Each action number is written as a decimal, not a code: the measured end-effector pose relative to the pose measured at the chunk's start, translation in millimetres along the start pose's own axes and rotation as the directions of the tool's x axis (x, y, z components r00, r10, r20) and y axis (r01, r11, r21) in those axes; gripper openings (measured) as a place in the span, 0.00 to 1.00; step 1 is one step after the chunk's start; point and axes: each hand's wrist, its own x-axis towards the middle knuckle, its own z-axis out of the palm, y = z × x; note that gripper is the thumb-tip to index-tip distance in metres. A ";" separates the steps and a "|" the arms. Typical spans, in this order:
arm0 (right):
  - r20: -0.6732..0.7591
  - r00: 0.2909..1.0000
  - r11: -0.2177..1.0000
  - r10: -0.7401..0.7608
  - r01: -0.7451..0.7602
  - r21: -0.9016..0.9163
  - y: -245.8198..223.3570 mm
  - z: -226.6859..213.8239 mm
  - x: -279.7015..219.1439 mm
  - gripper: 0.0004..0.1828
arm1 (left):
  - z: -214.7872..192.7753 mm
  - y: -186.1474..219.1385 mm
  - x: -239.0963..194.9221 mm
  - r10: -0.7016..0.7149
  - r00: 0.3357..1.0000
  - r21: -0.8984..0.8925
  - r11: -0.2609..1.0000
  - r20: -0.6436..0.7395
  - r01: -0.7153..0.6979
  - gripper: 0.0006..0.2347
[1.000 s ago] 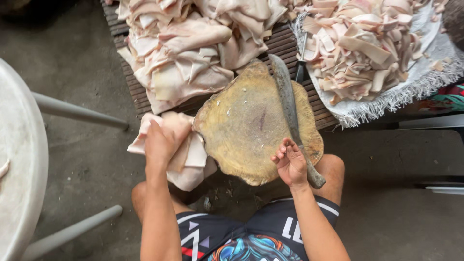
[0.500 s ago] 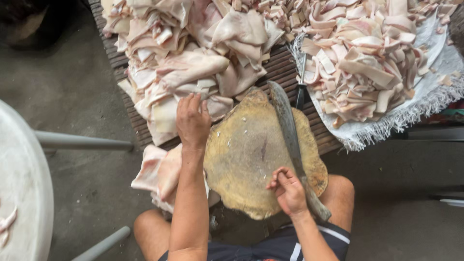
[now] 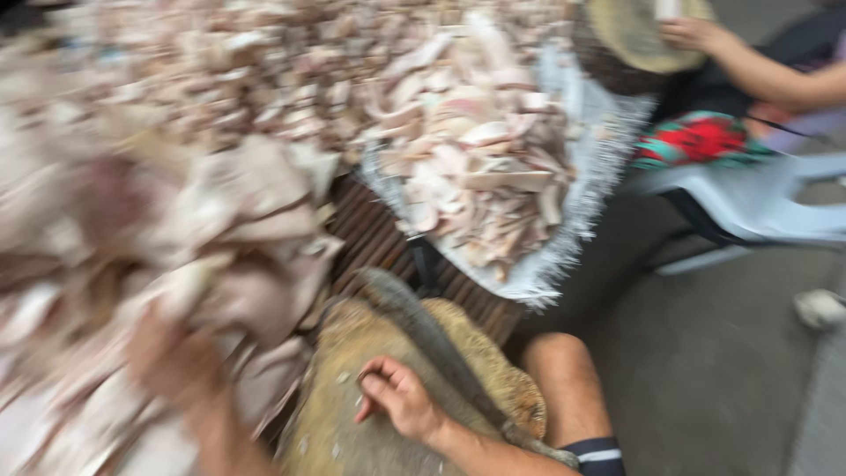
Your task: The person slices large pieces of pork skin into smaller strips on a wooden cutting board using a large knife.
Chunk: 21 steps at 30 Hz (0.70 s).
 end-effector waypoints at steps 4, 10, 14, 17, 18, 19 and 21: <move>-0.029 0.994 0.980 0.106 -0.099 0.174 -11.2 -8.0 -5.6 0.07 | 5.5 -19.6 -26.5 0.091 0.981 -0.260 0.965 0.169 -0.045 0.16; -0.045 0.999 0.986 -0.023 0.030 0.164 -31.4 -4.2 -50.4 0.07 | -47.9 34.1 -153.8 0.493 0.753 -0.666 0.739 0.435 -0.100 0.31; -0.076 0.980 0.960 -0.184 0.163 -0.228 -37.4 -12.8 -115.3 0.07 | -73.5 106.7 -233.1 0.551 0.680 -0.602 0.773 0.484 -0.198 0.33; -0.085 0.975 0.834 -0.203 0.127 -0.537 -39.6 -31.9 -151.8 0.07 | -107.7 136.4 -265.7 0.551 0.645 -0.553 0.801 0.529 -0.231 0.31; -0.073 0.982 0.765 -0.175 0.088 -0.638 -33.5 -39.6 -162.5 0.07 | -119.1 142.7 -279.1 0.522 0.658 -0.523 0.823 0.543 -0.221 0.32; -0.058 0.986 0.768 -0.154 0.082 -0.635 -27.7 -50.6 -167.8 0.07 | -127.8 147.9 -291.5 0.492 0.669 -0.492 0.844 0.557 -0.211 0.33; 0.017 0.987 0.793 -0.158 0.137 -0.593 -9.3 -65.0 -177.2 0.08 | -152.3 154.4 -321.4 0.399 0.826 -0.416 0.881 0.398 -0.225 0.30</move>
